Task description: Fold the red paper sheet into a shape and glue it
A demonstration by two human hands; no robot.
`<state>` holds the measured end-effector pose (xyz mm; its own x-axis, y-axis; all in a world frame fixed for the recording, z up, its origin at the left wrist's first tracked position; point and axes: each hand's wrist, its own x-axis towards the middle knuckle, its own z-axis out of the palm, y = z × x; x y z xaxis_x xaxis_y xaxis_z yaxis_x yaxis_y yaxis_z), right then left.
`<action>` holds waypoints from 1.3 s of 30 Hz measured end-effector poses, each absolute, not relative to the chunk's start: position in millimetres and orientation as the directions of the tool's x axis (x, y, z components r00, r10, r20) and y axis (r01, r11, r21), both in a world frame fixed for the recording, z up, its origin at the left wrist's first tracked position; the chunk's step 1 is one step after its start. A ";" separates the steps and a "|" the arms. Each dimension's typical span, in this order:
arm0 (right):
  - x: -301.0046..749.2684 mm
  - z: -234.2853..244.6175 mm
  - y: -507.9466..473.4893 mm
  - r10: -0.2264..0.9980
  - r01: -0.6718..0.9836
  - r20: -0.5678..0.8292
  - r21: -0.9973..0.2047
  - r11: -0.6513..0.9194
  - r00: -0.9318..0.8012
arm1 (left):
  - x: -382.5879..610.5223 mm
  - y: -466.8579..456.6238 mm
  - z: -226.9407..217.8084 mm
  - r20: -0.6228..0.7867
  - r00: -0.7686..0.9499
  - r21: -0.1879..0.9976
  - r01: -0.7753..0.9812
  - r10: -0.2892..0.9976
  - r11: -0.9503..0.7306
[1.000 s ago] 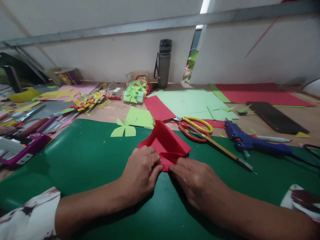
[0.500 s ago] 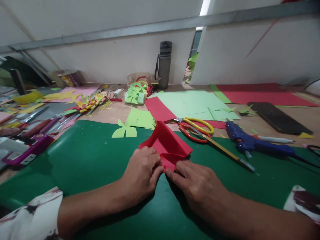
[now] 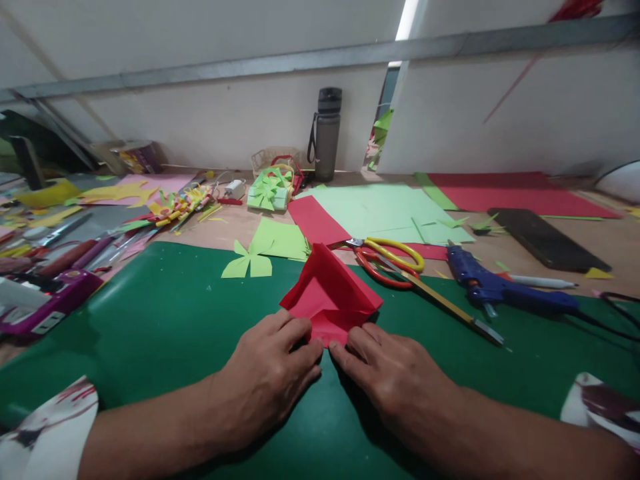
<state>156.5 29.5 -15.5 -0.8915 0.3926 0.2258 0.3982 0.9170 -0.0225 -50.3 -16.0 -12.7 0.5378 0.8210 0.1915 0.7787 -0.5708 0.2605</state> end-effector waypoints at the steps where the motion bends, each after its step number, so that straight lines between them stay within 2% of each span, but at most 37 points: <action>1: 156.6 -15.7 29.7 0.387 0.392 0.232 -0.028 0.920 -0.892 | -49.3 -16.4 -11.5 0.162 0.548 0.222 0.790 0.820 -0.572; 4: 156.6 -16.9 30.6 0.367 0.377 0.247 -0.007 0.926 -0.897 | -47.0 -17.0 -9.3 0.104 0.564 0.133 0.809 0.819 -0.573; 8: 157.0 -17.4 31.8 0.342 0.356 0.224 0.025 0.934 -0.912 | -47.2 -18.7 -10.6 0.145 0.573 0.050 0.810 0.806 -0.585; 17: 161.1 -17.1 29.2 0.344 0.344 0.277 -0.052 0.938 -0.897 | -51.0 -24.3 -11.7 0.255 0.580 0.131 0.772 0.774 -0.622; 22: 158.4 -19.9 29.0 0.387 0.387 0.238 -0.047 0.921 -0.891 | -47.7 -26.1 -11.4 0.262 0.567 0.151 0.775 0.781 -0.614; 26: 158.1 -25.9 31.1 0.371 0.385 0.226 0.024 0.922 -0.901 | -49.6 -29.7 -8.8 0.340 0.562 0.176 0.750 0.754 -0.638; 28: 158.8 -26.9 33.2 0.330 0.350 0.206 0.070 0.934 -0.921 | -56.2 -28.9 -5.4 0.434 0.520 0.138 0.769 0.736 -0.625; 30: 159.6 -24.9 35.2 0.285 0.308 0.198 0.101 0.946 -0.938 | -65.8 -25.4 -1.8 0.477 0.423 0.062 0.858 0.771 -0.510; 32: 159.9 -21.1 36.9 0.249 0.283 0.226 0.138 0.949 -0.942 | -75.3 -20.4 0.4 0.417 0.312 -0.001 0.940 0.854 -0.342; 34: 159.6 -18.0 38.5 0.222 0.278 0.283 0.175 0.945 -0.933 | -81.5 -15.9 0.5 0.266 0.268 -0.023 0.962 0.926 -0.272; 37: 158.2 -17.7 40.7 0.188 0.265 0.357 0.179 0.947 -0.915 | -82.7 -11.9 -1.4 0.064 0.323 0.038 0.945 0.944 -0.326; 39: 157.2 -19.2 42.1 0.173 0.249 0.364 0.173 0.953 -0.915 | -80.5 -10.9 -2.5 0.007 0.350 0.068 0.934 0.937 -0.350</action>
